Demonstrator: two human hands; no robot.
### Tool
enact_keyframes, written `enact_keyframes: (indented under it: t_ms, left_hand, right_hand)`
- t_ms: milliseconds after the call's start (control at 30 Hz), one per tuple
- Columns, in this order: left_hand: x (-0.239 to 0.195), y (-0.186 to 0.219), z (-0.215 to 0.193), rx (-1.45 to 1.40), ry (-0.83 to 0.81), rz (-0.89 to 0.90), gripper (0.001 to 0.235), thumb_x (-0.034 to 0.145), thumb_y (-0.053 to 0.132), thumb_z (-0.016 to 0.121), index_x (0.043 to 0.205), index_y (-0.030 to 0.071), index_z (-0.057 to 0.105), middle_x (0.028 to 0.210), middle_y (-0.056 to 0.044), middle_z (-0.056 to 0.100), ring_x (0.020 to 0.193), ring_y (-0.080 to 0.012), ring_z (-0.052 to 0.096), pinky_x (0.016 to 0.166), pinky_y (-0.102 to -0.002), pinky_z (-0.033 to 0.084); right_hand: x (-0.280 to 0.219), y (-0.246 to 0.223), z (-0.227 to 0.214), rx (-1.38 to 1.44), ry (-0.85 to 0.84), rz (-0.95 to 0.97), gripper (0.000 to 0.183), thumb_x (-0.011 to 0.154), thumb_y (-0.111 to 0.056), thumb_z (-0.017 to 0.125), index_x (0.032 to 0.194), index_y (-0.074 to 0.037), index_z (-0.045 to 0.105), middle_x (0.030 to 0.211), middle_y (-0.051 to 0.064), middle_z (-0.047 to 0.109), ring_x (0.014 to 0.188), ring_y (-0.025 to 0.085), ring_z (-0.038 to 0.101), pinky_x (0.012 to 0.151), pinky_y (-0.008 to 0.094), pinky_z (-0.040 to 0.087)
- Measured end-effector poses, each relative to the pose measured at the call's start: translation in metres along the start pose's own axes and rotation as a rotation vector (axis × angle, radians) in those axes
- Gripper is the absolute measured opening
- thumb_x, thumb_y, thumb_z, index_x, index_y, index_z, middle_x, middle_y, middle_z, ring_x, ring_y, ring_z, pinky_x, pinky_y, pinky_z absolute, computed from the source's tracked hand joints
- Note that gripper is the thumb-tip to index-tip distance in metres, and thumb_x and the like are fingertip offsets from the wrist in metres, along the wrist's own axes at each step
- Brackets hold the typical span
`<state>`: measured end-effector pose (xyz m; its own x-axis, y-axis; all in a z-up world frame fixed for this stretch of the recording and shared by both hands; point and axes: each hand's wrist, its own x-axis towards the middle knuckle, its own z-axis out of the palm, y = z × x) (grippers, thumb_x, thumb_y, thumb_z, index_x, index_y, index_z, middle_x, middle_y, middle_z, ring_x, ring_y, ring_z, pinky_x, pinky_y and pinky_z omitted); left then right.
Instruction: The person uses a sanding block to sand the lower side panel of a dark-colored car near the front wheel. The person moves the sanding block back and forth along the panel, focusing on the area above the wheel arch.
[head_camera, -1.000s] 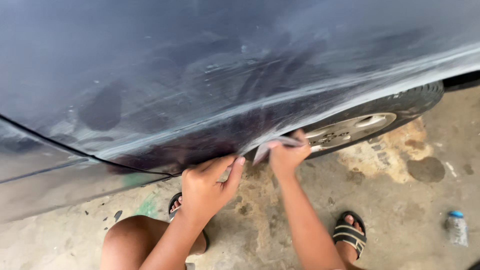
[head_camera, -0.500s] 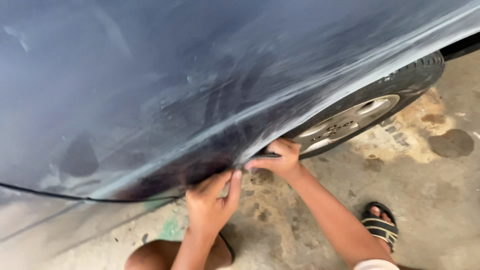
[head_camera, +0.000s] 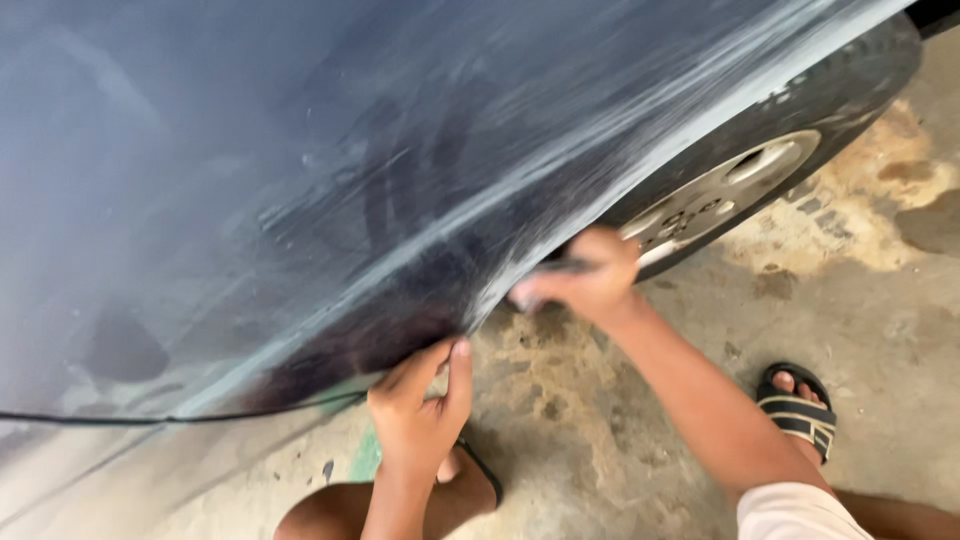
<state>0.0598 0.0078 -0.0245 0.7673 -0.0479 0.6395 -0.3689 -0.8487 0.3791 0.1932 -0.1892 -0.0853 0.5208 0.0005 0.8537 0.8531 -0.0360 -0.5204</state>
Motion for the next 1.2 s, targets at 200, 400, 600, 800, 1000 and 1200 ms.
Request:
enact_keyframes:
  t_ms: [200, 400, 600, 800, 1000, 1200]
  left_hand:
    - [0.005, 0.006, 0.002, -0.011, 0.017, 0.013, 0.007, 0.093, 0.012, 0.072, 0.089, 0.007, 0.074, 0.076, -0.001, 0.074, 0.064, -0.0138, 0.069, 0.063, -0.028, 0.055]
    - [0.008, 0.001, 0.005, 0.013, -0.005, 0.062, 0.005, 0.093, 0.012, 0.073, 0.09, 0.01, 0.076, 0.076, 0.005, 0.075, 0.061, -0.0087, 0.068, 0.056, -0.025, 0.051]
    - [0.004, -0.004, 0.005, 0.017, -0.025, 0.105, 0.005, 0.094, 0.011, 0.072, 0.091, 0.008, 0.076, 0.078, 0.002, 0.075, 0.063, -0.012, 0.068, 0.058, -0.027, 0.052]
    - [0.005, -0.002, 0.008, 0.058, -0.011, 0.078, 0.011, 0.096, 0.016, 0.071, 0.086, 0.011, 0.075, 0.068, 0.005, 0.069, 0.054, -0.0114, 0.06, 0.05, -0.029, 0.043]
    - [0.008, 0.004, 0.006, 0.085, -0.007, 0.039, 0.014, 0.096, 0.02, 0.071, 0.083, 0.016, 0.075, 0.065, 0.006, 0.066, 0.052, -0.0122, 0.055, 0.048, -0.029, 0.041]
    - [0.01, 0.001, 0.006, 0.081, 0.0, 0.062, 0.009, 0.093, 0.018, 0.075, 0.085, 0.014, 0.075, 0.067, 0.003, 0.069, 0.054, -0.0166, 0.064, 0.05, -0.033, 0.046]
  right_hand:
    - [-0.001, 0.009, -0.011, -0.069, 0.265, 0.135, 0.055, 0.065, -0.036, 0.09, 0.059, -0.007, 0.044, 0.054, 0.004, 0.051, 0.055, 0.008, 0.047, 0.048, 0.031, 0.037]
    - [-0.02, 0.024, -0.001, -0.109, 0.067, 0.038, 0.055, 0.067, -0.042, 0.089, 0.054, -0.016, 0.042, 0.051, -0.005, 0.037, 0.048, 0.007, 0.032, 0.044, 0.027, 0.022]
    - [0.001, -0.005, 0.004, -0.014, -0.082, -0.039, 0.064, 0.066, -0.029, 0.094, 0.055, -0.011, 0.034, 0.047, -0.002, 0.056, 0.046, 0.003, 0.042, 0.042, 0.021, 0.029]
    - [-0.018, 0.021, 0.009, -0.126, -0.214, -0.19, 0.059, 0.08, -0.043, 0.082, 0.049, -0.014, 0.041, 0.046, -0.005, 0.04, 0.042, 0.006, 0.036, 0.034, 0.019, 0.028]
    - [-0.026, 0.038, 0.002, -0.135, 0.251, 0.042, 0.062, 0.06, -0.041, 0.095, 0.066, -0.01, 0.042, 0.06, -0.005, 0.035, 0.058, 0.01, 0.03, 0.05, 0.032, 0.03]
    - [-0.014, 0.015, -0.008, -0.114, 0.287, 0.331, 0.053, 0.065, -0.036, 0.095, 0.063, -0.011, 0.048, 0.063, -0.005, 0.043, 0.067, 0.007, 0.037, 0.054, 0.032, 0.035]
